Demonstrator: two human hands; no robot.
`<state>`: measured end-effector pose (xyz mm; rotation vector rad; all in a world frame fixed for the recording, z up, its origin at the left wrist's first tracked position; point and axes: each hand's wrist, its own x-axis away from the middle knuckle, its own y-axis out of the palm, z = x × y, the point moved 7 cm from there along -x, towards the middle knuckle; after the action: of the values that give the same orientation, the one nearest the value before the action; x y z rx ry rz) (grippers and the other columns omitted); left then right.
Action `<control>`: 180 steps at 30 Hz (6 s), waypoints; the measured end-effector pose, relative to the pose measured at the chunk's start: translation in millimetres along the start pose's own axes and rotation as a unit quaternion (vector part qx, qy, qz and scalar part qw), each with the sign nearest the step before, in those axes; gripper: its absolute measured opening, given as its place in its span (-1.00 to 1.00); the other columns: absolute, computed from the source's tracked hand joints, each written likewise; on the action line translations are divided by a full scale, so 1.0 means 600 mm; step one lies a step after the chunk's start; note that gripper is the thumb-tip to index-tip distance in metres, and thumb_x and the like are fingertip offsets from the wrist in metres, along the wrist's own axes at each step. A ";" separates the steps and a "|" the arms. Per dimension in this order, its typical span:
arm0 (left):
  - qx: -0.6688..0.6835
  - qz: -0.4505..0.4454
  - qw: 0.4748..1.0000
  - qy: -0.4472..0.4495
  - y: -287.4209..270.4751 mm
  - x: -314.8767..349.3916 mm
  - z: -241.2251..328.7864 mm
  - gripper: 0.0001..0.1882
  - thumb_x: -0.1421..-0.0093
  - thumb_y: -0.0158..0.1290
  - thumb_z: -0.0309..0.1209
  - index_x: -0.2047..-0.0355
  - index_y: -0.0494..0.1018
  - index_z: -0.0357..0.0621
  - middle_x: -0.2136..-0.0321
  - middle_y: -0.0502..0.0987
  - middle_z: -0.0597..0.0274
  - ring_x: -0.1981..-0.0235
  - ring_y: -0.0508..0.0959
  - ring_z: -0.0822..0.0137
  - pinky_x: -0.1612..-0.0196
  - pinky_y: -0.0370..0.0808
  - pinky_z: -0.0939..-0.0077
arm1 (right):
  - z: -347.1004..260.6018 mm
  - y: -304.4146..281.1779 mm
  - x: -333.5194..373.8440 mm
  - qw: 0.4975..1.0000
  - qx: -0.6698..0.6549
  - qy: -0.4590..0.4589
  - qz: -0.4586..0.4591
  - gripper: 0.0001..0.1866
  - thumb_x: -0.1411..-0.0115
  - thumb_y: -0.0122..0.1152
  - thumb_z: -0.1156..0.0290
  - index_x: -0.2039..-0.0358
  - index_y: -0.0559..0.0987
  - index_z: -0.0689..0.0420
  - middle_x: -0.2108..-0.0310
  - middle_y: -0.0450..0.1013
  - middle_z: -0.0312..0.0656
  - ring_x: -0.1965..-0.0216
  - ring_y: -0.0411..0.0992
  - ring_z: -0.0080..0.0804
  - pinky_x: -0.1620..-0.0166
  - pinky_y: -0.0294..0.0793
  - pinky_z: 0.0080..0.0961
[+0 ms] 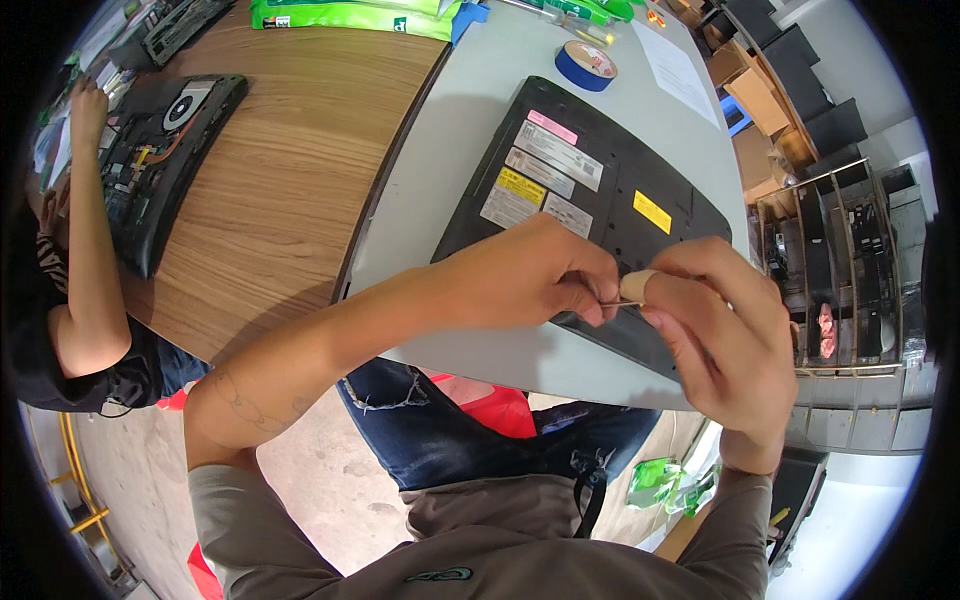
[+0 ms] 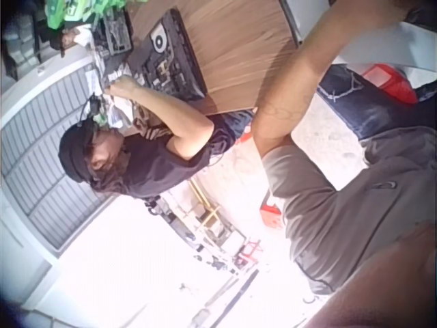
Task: The person unscrews the bottom cover of a laptop using a screwdriver, removes a component from the side, and then continues unscrewing the remaining fasteners on the underside.
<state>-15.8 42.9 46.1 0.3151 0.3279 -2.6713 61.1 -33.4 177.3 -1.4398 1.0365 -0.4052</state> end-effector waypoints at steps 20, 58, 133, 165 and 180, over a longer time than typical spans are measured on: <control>0.026 0.042 0.998 0.041 -0.005 -0.001 0.014 -0.69 -0.08 0.36 -0.49 0.16 0.57 -0.27 0.41 0.64 0.15 0.39 0.60 0.27 0.27 0.49 0.38 | 0.010 0.017 -0.002 0.999 -0.003 0.043 0.006 -0.74 0.01 0.48 0.42 0.27 0.67 0.15 0.33 0.52 -0.22 0.43 0.51 -0.32 0.41 0.37 -0.46; 0.199 0.144 0.969 0.037 -0.068 -0.011 -0.039 -0.69 -0.49 0.05 -0.21 -0.08 0.47 -0.13 0.09 0.52 0.23 0.02 0.55 0.36 -0.05 0.55 0.44 | 0.031 -0.049 -0.003 0.998 -0.025 -0.002 0.053 -0.85 -0.17 0.37 0.53 0.24 0.64 0.27 0.33 0.52 -0.11 0.40 0.48 -0.42 0.38 0.39 -0.61; -0.159 0.357 0.911 -0.133 -0.163 0.021 -0.104 -0.49 -0.44 0.07 -0.37 -0.34 0.34 -0.28 -0.21 0.47 -0.10 -0.27 0.42 0.17 -0.34 0.28 0.34 | 0.617 0.090 0.347 0.788 -0.285 0.410 0.359 -0.66 -0.42 0.18 0.27 0.07 0.67 0.32 0.26 0.59 -0.24 0.23 0.50 -0.52 0.12 0.48 -0.50; -0.195 0.382 0.883 -0.189 -0.110 0.035 -0.080 -0.49 -0.50 -0.05 -0.31 -0.33 0.30 -0.39 -0.30 0.40 -0.09 -0.29 0.41 0.18 -0.38 0.24 0.29 | 0.612 0.085 0.340 0.728 -0.322 0.458 0.396 -0.80 -0.42 0.20 0.34 0.17 0.68 0.19 0.39 0.56 -0.37 0.38 0.45 -0.64 0.25 0.41 -0.66; -0.088 0.361 0.913 -0.168 -0.038 0.058 -0.062 -0.52 -0.49 -0.04 -0.38 -0.30 0.20 -0.39 -0.20 0.35 -0.10 -0.21 0.35 0.26 -0.33 0.18 0.36 | 0.614 0.064 0.344 0.799 -0.210 0.459 0.326 -0.74 -0.45 0.18 0.24 0.04 0.64 0.14 0.26 0.57 -0.31 0.30 0.42 -0.63 0.24 0.32 -0.66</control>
<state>-49.9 59.7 5.7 -0.0811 0.2707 -1.8999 442.1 36.3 5.4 -1.1135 2.4503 -0.3690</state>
